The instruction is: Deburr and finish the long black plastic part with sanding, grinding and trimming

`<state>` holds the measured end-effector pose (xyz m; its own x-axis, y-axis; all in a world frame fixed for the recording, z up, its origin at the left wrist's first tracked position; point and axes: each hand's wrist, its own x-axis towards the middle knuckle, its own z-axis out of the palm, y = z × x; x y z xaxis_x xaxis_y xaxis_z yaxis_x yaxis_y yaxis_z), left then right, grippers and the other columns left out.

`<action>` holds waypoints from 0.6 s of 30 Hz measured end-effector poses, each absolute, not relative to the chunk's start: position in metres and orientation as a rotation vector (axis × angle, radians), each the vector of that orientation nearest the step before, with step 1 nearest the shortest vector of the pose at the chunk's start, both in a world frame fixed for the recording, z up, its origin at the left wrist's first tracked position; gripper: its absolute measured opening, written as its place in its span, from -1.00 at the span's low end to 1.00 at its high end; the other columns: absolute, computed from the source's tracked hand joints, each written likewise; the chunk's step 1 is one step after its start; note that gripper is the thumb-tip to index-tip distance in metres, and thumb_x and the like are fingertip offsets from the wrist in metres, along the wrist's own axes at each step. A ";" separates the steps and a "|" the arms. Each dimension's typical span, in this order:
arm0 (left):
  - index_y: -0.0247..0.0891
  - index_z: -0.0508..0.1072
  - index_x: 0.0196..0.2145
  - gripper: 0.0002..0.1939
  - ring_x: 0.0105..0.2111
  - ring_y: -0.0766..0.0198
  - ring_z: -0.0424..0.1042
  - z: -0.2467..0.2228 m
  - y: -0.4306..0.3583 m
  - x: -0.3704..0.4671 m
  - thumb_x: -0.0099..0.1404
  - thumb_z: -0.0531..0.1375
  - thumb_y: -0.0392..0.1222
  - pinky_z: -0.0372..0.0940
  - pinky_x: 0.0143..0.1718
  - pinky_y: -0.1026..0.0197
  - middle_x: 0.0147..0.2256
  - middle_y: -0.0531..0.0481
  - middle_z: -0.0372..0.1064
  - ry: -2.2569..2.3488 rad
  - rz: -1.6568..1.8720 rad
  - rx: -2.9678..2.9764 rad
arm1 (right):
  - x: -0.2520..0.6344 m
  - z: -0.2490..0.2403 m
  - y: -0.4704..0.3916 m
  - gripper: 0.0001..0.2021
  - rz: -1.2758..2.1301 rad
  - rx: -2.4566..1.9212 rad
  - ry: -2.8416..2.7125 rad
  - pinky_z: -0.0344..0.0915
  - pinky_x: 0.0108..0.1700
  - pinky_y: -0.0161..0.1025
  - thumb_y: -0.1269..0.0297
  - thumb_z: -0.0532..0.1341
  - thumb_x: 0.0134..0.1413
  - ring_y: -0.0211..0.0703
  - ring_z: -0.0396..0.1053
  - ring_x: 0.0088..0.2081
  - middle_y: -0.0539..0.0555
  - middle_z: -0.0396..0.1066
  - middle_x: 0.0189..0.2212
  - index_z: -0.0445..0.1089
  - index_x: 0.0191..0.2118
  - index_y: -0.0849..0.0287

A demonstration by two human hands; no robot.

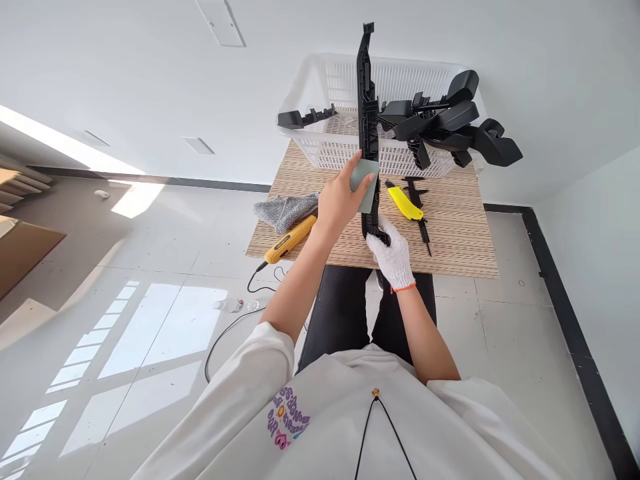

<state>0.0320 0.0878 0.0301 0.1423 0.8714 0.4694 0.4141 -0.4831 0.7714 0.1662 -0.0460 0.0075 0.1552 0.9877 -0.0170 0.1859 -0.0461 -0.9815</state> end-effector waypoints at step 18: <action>-0.01 0.35 0.29 -0.36 -0.29 0.05 0.52 0.048 0.091 0.034 0.37 0.18 0.30 0.39 -0.10 0.02 -0.36 -0.05 0.39 1.247 1.299 2.012 | 0.169 0.010 -0.047 -0.53 0.962 -1.425 -1.288 0.43 -0.26 -0.17 0.13 0.21 0.14 -0.14 0.44 -0.33 -0.01 0.53 -0.30 0.48 0.17 -0.01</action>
<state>0.0342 0.0912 0.0481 0.1533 0.8610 0.4849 0.4496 -0.4977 0.7417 0.1688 -0.0473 0.0098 0.1346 0.9900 0.0433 0.2393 0.0100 -0.9709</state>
